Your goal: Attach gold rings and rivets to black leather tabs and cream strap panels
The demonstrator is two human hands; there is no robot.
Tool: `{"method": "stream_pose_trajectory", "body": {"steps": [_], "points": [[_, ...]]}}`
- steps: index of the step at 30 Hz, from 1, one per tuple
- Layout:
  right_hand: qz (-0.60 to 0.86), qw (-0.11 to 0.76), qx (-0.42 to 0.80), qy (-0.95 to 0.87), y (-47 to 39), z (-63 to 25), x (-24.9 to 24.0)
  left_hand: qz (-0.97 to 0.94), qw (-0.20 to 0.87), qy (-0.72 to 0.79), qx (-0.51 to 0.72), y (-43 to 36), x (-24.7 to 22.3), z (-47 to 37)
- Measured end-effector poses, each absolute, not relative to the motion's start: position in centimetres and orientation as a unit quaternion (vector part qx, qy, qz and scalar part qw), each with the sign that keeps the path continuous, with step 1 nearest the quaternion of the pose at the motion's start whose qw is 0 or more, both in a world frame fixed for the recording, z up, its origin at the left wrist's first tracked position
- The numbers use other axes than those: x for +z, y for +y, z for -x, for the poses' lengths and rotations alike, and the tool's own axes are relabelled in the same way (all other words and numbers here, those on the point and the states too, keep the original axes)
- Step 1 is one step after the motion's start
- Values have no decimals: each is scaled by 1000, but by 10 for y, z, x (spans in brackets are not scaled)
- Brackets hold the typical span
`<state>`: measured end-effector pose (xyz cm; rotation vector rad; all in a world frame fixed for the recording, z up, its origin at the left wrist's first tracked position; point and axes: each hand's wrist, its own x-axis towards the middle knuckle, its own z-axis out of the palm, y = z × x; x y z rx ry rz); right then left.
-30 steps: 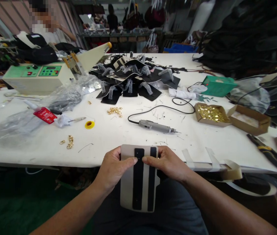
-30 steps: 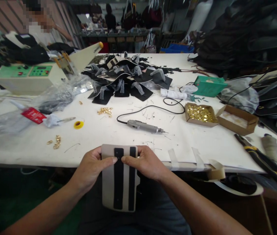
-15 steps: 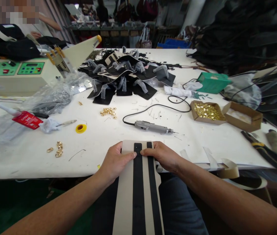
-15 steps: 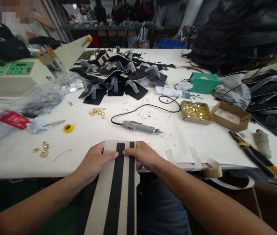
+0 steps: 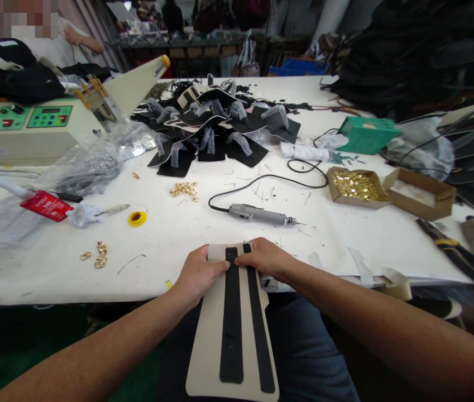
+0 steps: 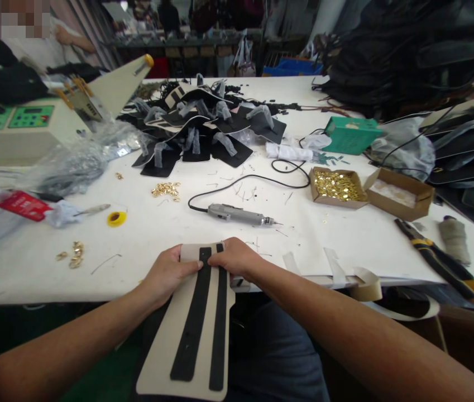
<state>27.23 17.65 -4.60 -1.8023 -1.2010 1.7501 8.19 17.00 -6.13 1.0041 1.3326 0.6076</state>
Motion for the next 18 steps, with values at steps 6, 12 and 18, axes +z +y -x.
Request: {"method": "stream_pose_trajectory", "body": {"steps": [6, 12, 18], "points": [[662, 143, 560, -477, 178, -272, -45, -471, 591, 610, 238, 174, -62, -88], [667, 135, 549, -486, 179, -271, -37, -527, 540, 619, 218, 176, -53, -93], [670, 157, 557, -465, 176, -272, -41, -591, 483, 614, 200, 178, -55, -94]]}}
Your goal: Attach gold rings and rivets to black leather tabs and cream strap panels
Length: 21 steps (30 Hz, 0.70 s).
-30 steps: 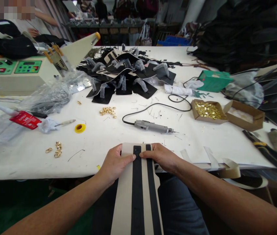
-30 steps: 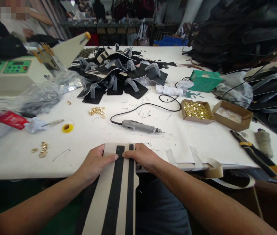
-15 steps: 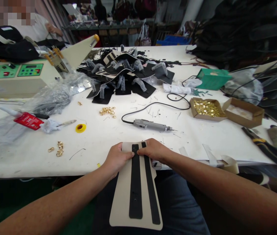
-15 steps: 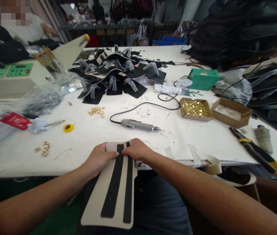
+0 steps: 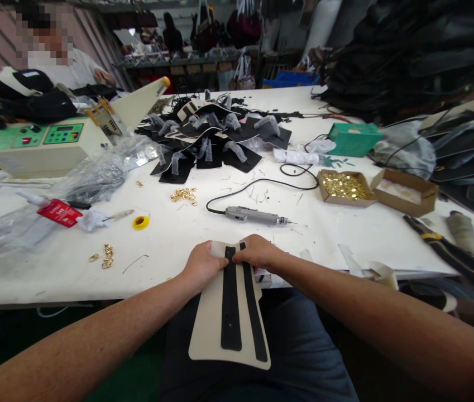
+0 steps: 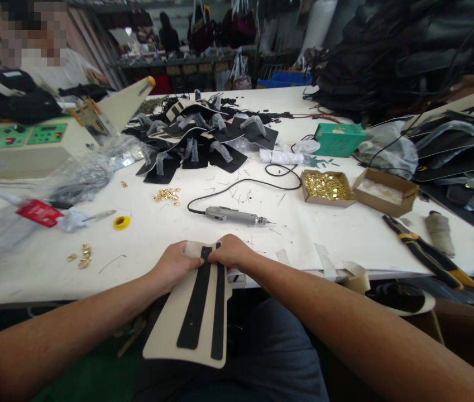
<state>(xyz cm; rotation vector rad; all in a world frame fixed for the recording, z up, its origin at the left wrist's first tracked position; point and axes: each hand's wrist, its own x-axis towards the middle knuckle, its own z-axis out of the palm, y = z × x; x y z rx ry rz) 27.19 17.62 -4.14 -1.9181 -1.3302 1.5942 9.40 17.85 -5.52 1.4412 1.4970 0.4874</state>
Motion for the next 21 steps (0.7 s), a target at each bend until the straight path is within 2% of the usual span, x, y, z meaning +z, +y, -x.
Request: {"method": "stream_pose_trajectory", "body": {"steps": [11, 16, 21], "points": [[663, 165, 562, -466, 177, -273, -48, -704, 319, 593, 225, 168, -57, -86], [661, 167, 565, -465, 176, -273, -50, -794, 233, 498, 258, 159, -69, -80], [658, 166, 566, -468, 175, -274, -49, -810, 205, 484, 259, 159, -82, -78]]}}
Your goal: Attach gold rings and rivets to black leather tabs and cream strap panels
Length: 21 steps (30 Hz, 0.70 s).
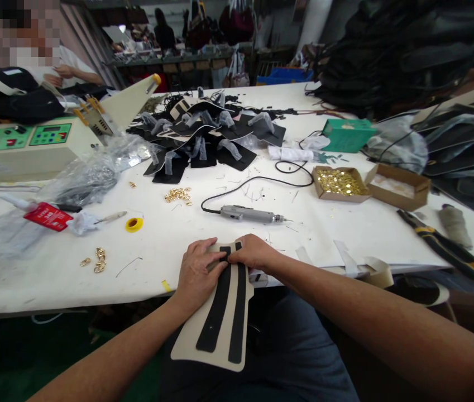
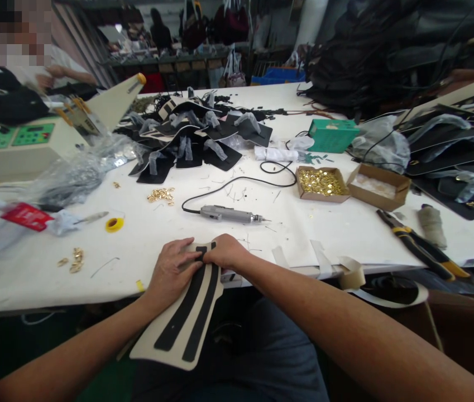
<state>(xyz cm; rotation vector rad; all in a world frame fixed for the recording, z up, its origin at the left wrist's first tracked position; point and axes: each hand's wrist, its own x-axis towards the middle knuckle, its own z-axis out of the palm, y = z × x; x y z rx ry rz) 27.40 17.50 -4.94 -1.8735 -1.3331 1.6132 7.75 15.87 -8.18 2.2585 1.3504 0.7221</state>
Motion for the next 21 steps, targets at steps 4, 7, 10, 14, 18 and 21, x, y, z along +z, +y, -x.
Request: {"method": "stream_pose_trajectory", "body": {"steps": [4, 7, 10, 14, 18, 21], "points": [[666, 160, 535, -495, 171, -275, -44, -822, 179, 479, 251, 157, -86, -75], [690, 193, 439, -542, 156, -277, -43, -830, 163, 472, 249, 158, -91, -73], [705, 283, 334, -557, 124, -283, -50, -831, 154, 476, 243, 159, -95, -73], [691, 367, 279, -557, 76, -315, -57, -836, 142, 478, 229, 159, -95, -74], [737, 350, 209, -539, 62, -372, -58, -843, 122, 476, 219, 160, -94, -73], [787, 330, 171, -493, 71, -411, -60, -852, 105, 467, 213, 161, -96, -72]]}}
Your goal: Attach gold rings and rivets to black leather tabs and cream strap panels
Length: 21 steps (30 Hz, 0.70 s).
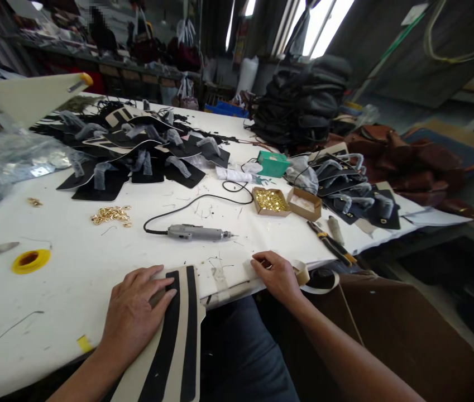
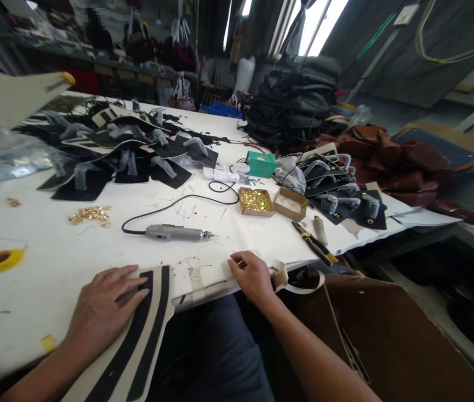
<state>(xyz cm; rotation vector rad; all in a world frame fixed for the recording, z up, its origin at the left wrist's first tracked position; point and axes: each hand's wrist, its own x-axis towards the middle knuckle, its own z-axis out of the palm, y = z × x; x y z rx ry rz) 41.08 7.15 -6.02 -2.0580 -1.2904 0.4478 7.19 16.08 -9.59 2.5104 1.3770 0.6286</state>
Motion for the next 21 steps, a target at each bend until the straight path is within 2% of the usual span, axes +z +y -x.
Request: {"method": "stream_pose_trajectory", "body": {"steps": [5, 11, 21], "points": [[801, 294, 166, -494, 89, -437, -67, -855, 86, 460, 225, 161, -103, -70], [760, 264, 157, -572, 90, -416, -71, -850, 100, 464, 229, 160, -102, -72], [659, 303, 197, -659, 131, -354, -77, -844, 116, 470, 233, 159, -96, -74]]}}
